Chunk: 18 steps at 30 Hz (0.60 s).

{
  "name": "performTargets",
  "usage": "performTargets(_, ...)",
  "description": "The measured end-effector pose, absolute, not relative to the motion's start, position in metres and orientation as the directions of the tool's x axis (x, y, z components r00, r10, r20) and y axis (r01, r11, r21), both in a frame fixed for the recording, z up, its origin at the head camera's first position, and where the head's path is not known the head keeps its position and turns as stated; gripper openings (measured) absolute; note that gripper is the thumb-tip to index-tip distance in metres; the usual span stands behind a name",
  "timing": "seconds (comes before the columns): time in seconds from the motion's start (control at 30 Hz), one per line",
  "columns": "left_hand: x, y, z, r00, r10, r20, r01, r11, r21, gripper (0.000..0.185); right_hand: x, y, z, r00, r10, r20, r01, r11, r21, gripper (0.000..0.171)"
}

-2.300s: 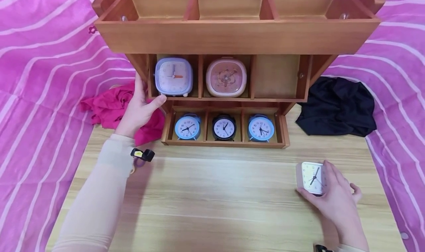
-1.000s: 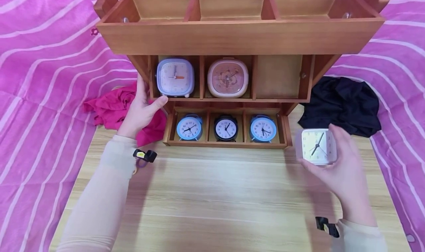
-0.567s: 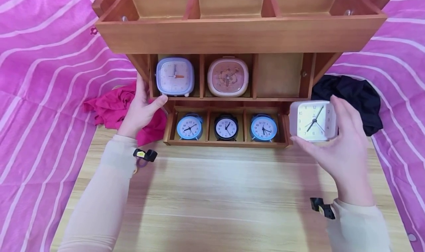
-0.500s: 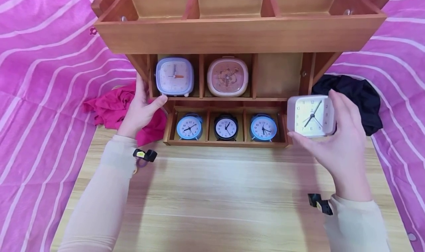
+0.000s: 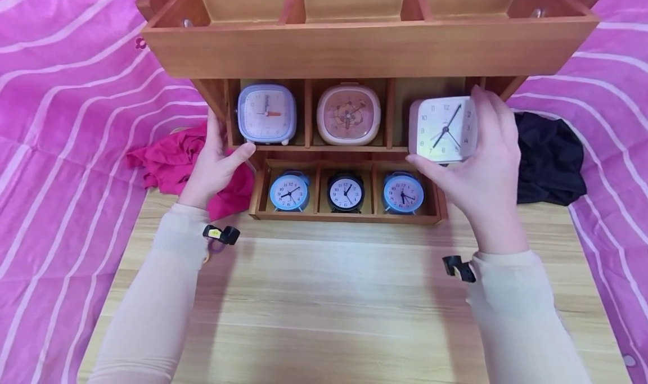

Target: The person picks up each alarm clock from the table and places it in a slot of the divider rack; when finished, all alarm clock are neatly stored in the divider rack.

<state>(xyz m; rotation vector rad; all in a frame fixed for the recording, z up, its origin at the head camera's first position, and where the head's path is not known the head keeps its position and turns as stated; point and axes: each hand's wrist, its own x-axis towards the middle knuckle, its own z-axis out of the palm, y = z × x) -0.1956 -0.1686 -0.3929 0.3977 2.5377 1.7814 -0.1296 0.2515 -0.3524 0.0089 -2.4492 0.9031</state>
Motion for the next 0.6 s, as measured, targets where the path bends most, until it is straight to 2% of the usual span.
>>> performTargets(0.33,-0.211,-0.177,-0.419,-0.967,0.214,0.140,0.202,0.307,0.930,0.111,-0.152,0.234,-0.347,-0.902,0.199,0.382,-0.078,0.796,-0.600,0.109)
performTargets(0.6,-0.213,-0.177,-0.420,-0.966,0.210,0.153,0.212,0.295,0.932,0.111,-0.163,0.236,-0.354,-0.936,0.187,0.297,-0.025,0.808,-0.589,0.110)
